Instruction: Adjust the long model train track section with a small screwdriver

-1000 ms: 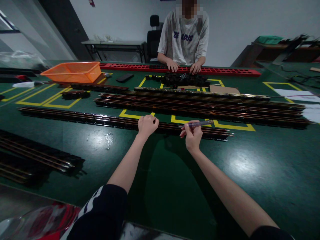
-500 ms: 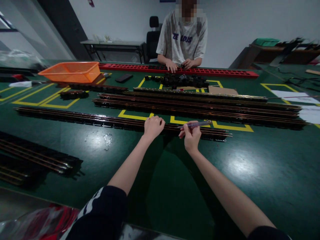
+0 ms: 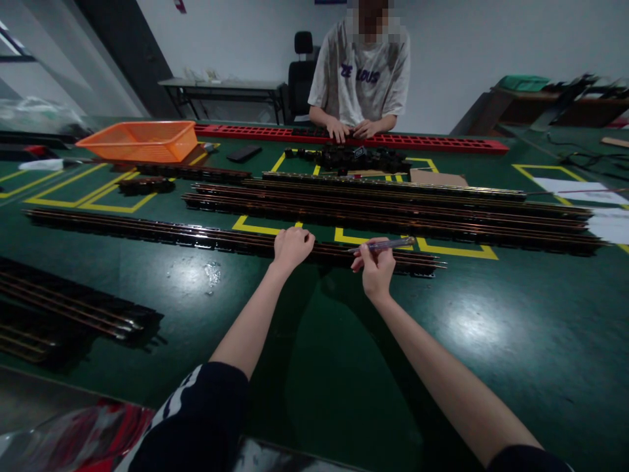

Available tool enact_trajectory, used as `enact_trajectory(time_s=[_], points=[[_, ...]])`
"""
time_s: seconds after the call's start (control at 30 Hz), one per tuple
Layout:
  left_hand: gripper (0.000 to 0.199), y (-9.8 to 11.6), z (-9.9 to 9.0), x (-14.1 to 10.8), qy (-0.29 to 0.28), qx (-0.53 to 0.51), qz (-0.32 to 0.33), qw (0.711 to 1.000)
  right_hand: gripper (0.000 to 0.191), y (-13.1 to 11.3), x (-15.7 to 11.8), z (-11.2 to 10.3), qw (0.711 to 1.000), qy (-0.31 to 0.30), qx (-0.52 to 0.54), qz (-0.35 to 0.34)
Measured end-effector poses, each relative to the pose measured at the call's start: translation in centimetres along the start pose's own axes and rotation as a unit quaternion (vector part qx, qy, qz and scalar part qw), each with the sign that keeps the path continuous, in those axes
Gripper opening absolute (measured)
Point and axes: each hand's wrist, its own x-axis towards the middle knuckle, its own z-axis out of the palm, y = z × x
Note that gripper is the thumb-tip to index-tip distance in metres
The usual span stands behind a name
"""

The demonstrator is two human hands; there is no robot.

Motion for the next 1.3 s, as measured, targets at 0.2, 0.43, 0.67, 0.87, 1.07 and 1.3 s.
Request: enact_trajectory(time_s=[0.2,0.43,0.67,0.87,1.07,1.3], points=[[0.037,-1.3,-0.4,-0.1,0.009,0.003,-0.025,1.000,0.014,-0.1,0.0,0.0,1.000,0.008,-0.005,-0.009],[0.037,-1.6,-0.9,-0.1,-0.002,0.020,-0.032,0.999,0.014,-0.2,0.0,0.0,1.000,0.020,-0.014,-0.010],[0.035,-1.5,-0.9,-0.1,0.002,0.014,-0.031,0.999,0.014,-0.1,0.0,0.0,1.000,-0.013,-0.024,-0.015],[0.035,-1.3,-0.8,0.0,0.035,0.013,-0.005,0.999,0.013,-0.3,0.0,0.1,0.999,-0.010,-0.026,-0.020],[0.037,1.3,0.0,-0.3,0.012,0.016,0.076,0.997,0.012,0.0,0.0,0.1,0.999,-0.010,-0.025,-0.018],[0.039,1.7,0.4,-0.5,0.006,0.025,0.071,0.997,0.012,-0.1,-0.1,0.1,0.999,-0.003,-0.041,-0.028]])
